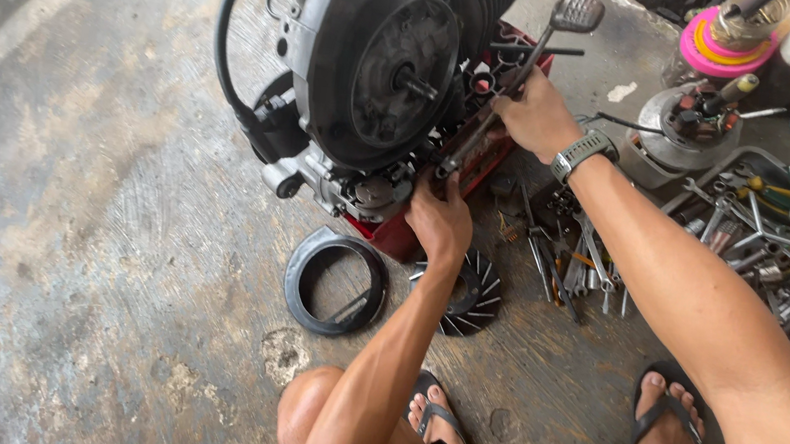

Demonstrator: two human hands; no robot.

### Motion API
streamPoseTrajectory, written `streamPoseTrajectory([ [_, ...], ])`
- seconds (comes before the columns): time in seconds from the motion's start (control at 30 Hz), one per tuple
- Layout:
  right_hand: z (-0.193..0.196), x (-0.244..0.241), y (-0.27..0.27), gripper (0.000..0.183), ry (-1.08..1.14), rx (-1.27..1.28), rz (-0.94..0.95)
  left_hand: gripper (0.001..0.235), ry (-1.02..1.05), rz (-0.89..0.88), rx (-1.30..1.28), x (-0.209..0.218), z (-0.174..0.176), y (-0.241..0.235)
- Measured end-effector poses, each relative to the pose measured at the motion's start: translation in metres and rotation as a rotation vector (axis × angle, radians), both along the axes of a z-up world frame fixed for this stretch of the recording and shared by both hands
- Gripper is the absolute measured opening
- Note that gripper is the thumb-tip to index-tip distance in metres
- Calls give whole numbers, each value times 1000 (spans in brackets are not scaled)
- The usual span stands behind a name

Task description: The person sits on the floor and works on a small engine mounted on a red crate. They use a wrench and screwdriver to loosen and tighten bolts on the engine casing, occasionally adjusting their grip and repositioning the tools.

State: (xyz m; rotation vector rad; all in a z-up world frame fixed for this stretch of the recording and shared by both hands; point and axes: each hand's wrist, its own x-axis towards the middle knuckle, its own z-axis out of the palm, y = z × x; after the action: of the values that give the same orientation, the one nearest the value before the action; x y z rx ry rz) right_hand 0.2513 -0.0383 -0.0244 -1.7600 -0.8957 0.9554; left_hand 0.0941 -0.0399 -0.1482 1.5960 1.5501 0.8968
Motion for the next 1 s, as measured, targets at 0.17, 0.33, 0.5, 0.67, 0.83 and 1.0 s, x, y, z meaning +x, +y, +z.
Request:
streamPoseTrajectory([
  [0.17,-14,3,7,23,-134,71,-2,42,161,-115,16,-10,17,2],
  [0.33,-18,7,8,24,-144,18,-44,60,606,-259,283,-22,31,1],
  [0.5,-25,12,13,27,-158,43,29,63,955,-102,1161,-41,99,-16],
  [0.67,-34,7,8,29,-220,257,-18,95,978,-39,1252,-44,61,21],
  [0.83,-42,3,7,26,-214,301,-25,98,1066,-42,1217,-40,61,26],
  [1.0,-50,6,13,32,-225,282,-65,97,1024,-15,1162,-34,63,26],
])
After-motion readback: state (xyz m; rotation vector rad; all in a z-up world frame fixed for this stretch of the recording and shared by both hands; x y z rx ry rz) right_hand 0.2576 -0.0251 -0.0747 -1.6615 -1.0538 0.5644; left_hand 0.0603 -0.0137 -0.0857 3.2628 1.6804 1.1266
